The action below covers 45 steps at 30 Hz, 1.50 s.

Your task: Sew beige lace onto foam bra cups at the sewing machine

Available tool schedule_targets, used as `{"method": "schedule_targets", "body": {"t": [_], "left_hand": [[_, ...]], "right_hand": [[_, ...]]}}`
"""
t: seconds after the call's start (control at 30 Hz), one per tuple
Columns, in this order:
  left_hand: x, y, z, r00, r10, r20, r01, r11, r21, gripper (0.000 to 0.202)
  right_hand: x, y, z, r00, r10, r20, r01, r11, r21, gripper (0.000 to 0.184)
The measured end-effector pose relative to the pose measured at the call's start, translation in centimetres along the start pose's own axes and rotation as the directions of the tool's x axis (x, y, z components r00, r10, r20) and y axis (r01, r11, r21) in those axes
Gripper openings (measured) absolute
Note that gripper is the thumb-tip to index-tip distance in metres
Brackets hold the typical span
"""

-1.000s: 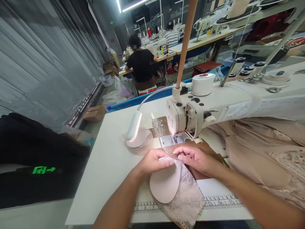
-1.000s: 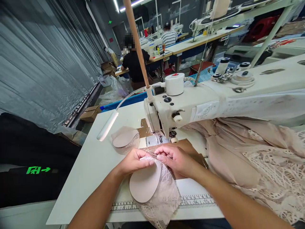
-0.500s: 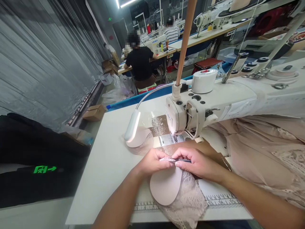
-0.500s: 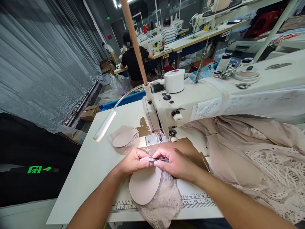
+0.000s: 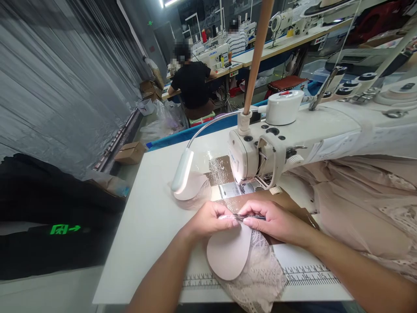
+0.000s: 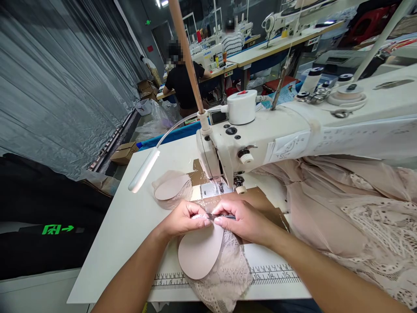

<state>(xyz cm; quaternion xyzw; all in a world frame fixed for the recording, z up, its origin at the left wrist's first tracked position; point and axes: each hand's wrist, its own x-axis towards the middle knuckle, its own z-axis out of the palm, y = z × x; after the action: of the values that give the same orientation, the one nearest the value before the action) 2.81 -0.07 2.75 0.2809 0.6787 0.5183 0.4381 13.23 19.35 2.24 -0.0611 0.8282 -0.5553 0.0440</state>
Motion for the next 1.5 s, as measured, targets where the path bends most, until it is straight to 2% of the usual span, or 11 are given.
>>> {"method": "schedule_targets", "body": {"t": [0.47,0.7,0.87,1.03,1.13,1.37,1.5], "left_hand": [[0.1,-0.4,0.4,0.999,0.0,0.053,0.003,0.999,-0.04,0.037],[0.0,0.2,0.8,0.998,0.0,0.057,-0.002,0.999,0.04,0.042],[-0.3,0.3,0.1,0.997,-0.005,0.072,-0.002,0.996,0.092,0.037],[-0.2,0.1,-0.5,1.0,-0.023,0.004,0.022,0.993,0.12,0.032],[-0.2,0.0,-0.5,1.0,-0.022,0.011,0.021,0.995,0.103,0.032],[-0.3,0.4,-0.1,0.998,0.0,0.057,-0.003,0.999,0.044,0.034],[-0.2,0.2,0.0,0.997,0.008,0.076,-0.013,0.998,0.061,0.041]], "right_hand": [[0.0,-0.3,0.0,0.998,-0.012,0.055,0.013,1.0,-0.021,0.022],[0.0,-1.3,0.8,0.999,0.052,-0.004,-0.052,0.999,0.004,0.022],[-0.1,-0.6,0.5,0.999,0.052,-0.017,-0.052,0.998,-0.023,0.023],[0.1,0.3,0.2,0.998,0.04,-0.037,-0.042,0.998,-0.049,0.021],[0.1,0.4,-0.1,0.999,0.037,-0.037,-0.039,0.998,-0.046,0.021],[-0.1,0.0,-0.5,1.0,-0.014,0.011,0.014,1.0,-0.024,0.023],[0.0,-0.3,-0.4,0.998,-0.004,0.056,0.006,1.0,-0.029,0.022]]}}
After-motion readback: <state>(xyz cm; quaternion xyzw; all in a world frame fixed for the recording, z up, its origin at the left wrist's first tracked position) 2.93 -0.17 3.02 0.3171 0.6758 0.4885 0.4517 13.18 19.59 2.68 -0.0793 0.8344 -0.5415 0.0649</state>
